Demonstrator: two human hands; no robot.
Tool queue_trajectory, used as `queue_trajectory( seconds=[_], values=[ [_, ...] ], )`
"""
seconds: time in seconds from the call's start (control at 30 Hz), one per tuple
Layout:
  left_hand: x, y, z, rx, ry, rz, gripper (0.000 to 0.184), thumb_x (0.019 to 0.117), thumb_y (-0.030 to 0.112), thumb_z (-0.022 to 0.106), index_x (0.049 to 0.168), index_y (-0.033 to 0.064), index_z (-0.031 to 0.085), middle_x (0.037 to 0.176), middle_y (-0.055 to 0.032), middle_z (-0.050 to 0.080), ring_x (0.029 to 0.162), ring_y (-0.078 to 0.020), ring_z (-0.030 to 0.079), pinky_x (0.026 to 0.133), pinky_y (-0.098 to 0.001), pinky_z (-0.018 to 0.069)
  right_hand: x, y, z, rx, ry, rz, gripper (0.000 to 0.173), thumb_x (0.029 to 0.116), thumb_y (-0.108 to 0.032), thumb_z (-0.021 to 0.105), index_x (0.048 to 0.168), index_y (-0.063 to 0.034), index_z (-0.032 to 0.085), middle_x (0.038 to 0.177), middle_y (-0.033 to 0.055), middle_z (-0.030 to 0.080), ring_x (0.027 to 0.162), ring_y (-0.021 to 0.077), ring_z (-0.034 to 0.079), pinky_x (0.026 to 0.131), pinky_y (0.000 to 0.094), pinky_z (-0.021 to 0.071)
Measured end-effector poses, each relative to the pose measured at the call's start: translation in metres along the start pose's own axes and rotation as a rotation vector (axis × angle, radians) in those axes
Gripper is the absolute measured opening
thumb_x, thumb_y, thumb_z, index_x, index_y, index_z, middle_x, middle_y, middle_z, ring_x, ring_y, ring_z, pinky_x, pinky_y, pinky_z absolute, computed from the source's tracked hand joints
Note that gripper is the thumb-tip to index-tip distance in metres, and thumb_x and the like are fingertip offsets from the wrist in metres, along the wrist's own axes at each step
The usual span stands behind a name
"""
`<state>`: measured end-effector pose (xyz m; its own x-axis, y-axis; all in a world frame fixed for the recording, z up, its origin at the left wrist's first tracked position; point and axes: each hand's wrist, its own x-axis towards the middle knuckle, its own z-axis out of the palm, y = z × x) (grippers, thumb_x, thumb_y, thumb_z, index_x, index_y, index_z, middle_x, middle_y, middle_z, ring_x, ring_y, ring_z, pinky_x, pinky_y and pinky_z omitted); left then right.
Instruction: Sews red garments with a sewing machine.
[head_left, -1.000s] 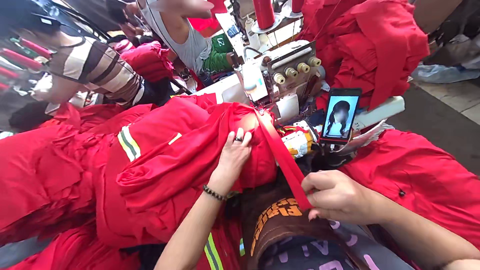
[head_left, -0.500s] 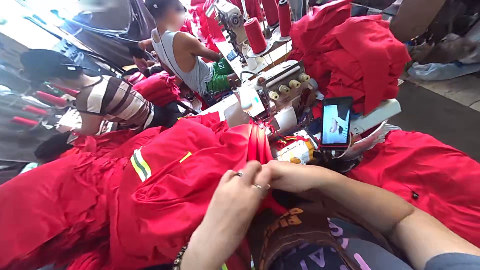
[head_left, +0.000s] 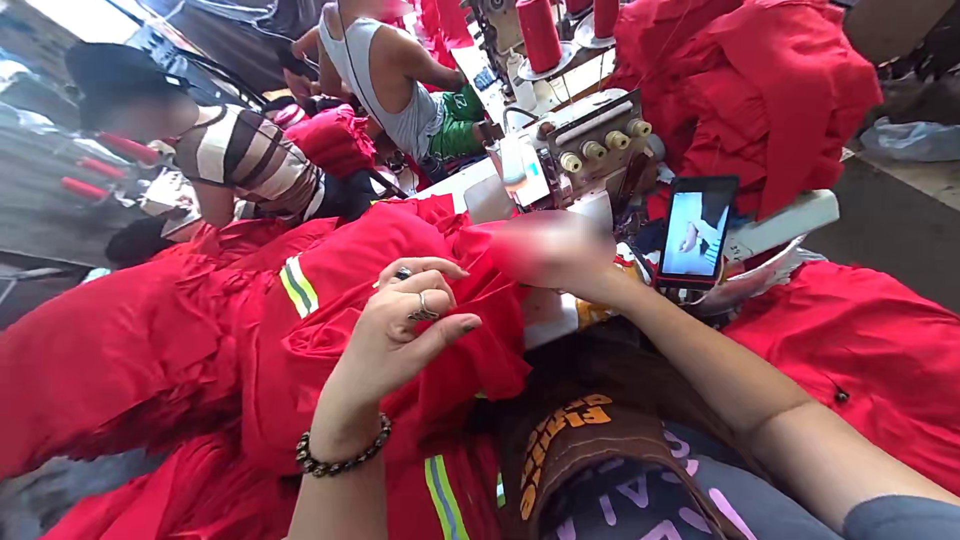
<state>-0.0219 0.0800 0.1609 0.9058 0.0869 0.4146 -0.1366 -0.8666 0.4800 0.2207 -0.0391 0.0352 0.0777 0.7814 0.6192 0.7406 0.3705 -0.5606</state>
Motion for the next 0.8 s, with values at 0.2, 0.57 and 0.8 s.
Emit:
queue_trajectory(
  seconds=[0.2,0.57,0.8],
  values=[
    [0.003,0.004,0.005,-0.108,-0.065,0.037,0.036,0.0956,0.033,0.07,0.067,0.0164,0.058,0.08,0.0034,0.063,0.11,-0.0173,0.062,0.111,-0.0469,0.0389,0.016,-0.03,-0.004,0.21,0.057,-0.11,0.012,0.0874,-0.015,0.074,0.095,-0.0197,0.081,0.097,-0.0048,0.073,0.104,0.0171,0.061,0.097,0.0516,0.0379],
    [0.032,0.016,0.011,-0.179,-0.099,0.147,0.035,0.096,0.033,0.07,0.068,0.0174,0.055,0.073,0.0059,0.057,0.089,-0.009,0.059,0.096,-0.038,0.0434,0.018,-0.005,-0.004,0.32,0.119,-0.036,0.012,0.0907,-0.003,0.069,0.102,-0.0027,0.071,0.109,0.0097,0.071,0.104,0.0186,0.066,0.094,0.0408,0.0523],
    [0.058,0.02,0.008,-0.113,-0.211,0.185,0.043,0.0981,0.04,0.066,0.064,0.0159,0.055,0.069,0.0041,0.054,0.081,-0.01,0.056,0.092,-0.0396,0.0403,-0.018,-0.021,-0.022,0.413,0.002,-0.071,0.015,0.0966,-0.004,0.064,0.102,0.0002,0.077,0.108,0.0097,0.073,0.105,0.0144,0.068,0.095,0.0296,0.0564]
  ],
)
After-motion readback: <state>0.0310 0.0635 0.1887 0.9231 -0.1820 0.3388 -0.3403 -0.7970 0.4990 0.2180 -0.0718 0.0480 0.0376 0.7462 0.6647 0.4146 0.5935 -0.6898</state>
